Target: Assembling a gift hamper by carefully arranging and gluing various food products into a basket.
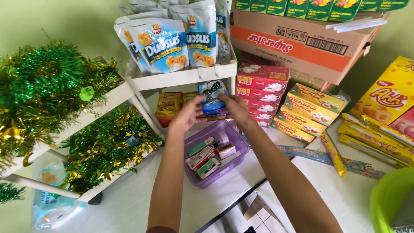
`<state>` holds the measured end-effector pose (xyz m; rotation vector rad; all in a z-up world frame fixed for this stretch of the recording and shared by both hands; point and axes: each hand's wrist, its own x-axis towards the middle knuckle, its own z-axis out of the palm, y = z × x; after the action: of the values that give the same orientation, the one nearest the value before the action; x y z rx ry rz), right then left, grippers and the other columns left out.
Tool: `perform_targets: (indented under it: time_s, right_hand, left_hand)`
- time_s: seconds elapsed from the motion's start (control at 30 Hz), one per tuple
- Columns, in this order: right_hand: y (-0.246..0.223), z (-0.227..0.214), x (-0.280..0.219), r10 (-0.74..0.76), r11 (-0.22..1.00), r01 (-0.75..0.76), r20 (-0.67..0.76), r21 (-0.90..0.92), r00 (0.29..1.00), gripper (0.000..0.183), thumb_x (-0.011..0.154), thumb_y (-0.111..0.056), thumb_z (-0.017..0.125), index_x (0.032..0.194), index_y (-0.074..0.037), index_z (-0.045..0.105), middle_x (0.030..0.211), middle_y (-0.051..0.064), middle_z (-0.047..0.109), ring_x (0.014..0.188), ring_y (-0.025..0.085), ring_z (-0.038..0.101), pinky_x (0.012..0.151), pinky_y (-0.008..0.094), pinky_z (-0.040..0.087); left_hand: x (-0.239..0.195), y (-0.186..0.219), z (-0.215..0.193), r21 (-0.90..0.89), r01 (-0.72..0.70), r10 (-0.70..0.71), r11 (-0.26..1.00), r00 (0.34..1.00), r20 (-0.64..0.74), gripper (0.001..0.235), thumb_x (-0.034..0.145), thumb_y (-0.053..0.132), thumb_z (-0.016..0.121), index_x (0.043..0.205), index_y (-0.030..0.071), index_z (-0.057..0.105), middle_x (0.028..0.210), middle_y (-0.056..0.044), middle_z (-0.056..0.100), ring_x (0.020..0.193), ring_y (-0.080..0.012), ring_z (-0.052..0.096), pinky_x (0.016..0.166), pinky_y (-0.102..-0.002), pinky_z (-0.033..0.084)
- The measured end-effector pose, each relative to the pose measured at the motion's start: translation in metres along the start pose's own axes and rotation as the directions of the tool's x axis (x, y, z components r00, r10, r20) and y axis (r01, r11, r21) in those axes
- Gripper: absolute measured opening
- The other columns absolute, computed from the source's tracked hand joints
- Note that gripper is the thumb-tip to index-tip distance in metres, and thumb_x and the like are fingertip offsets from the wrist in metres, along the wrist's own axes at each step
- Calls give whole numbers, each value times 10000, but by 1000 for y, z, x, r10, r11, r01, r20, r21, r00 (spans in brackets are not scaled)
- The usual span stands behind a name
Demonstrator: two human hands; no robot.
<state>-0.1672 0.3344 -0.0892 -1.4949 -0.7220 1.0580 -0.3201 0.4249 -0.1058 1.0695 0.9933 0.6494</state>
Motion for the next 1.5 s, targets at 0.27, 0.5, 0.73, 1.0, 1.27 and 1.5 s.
perform_targets:
  time_s: [0.27, 0.5, 0.73, 1.0, 1.27, 1.5]
  right_hand:
    - [-25, -38, -37, -17, 992, 5, -94, -126, 995, 718, 779, -495, 807, 1306, -30, 660, 973, 158, 696, 798, 222, 773, 737, 329, 608]
    - [-31, -81, -56, -118, 983, 106, -74, -150, 990, 596, 811, -465, 773, 1188, -8, 714, 938, 149, 629, 838, 237, 672, 779, 361, 589]
    - [-22, -94, -49, -129, 982, 125, -18, -141, 992, 597, 819, -437, 768, 1211, 8, 707, 960, 160, 604, 849, 229, 641, 791, 356, 586]
    - [-20, -93, -47, -126, 985, 127, 13, -118, 992, 611, 818, -455, 775, 1212, 7, 713, 970, 150, 617, 866, 229, 629, 783, 348, 570]
    - [-33, -92, -70, -106, 985, 107, 16, -136, 994, 640, 806, -459, 782, 1243, 3, 707, 1016, 164, 637, 919, 243, 645, 823, 368, 571]
    - [-38, -90, -76, -111, 985, 113, 24, -130, 994, 659, 806, -465, 784, 1254, 11, 698, 1037, 183, 634, 951, 266, 644, 835, 387, 567]
  left_hand:
    - [135, -66, -64, 401, -300, 385, 865, 910, -150, 414, 940, 289, 544, 1210, -16, 617, 977, -108, 643, 868, -226, 685, 766, -485, 626]
    - [109, -61, -35, 847, -68, 460, 527, 861, -217, 207, 834, 193, 665, 960, 53, 750, 847, -163, 728, 866, -359, 731, 735, -483, 602]
    - [96, -62, -12, 943, 186, 296, 275, 917, -268, 389, 835, 242, 679, 1128, -7, 742, 1167, -230, 686, 1284, -504, 436, 920, -518, 530]
    - [96, -60, -3, 945, 242, 218, 220, 932, -289, 806, 900, 445, 548, 1527, -34, 381, 1584, -326, 274, 1343, -522, 410, 1029, -576, 489]
    - [107, -67, 22, 868, 447, 523, 217, 697, -490, 784, 774, 406, 845, 1319, 17, 438, 1218, -253, 489, 1082, -439, 512, 857, -564, 429]
    - [47, -11, 21, 927, 311, 299, 211, 882, -365, 1087, 791, 632, 655, 1553, -34, 259, 1456, -265, 486, 1273, -523, 425, 897, -666, 441]
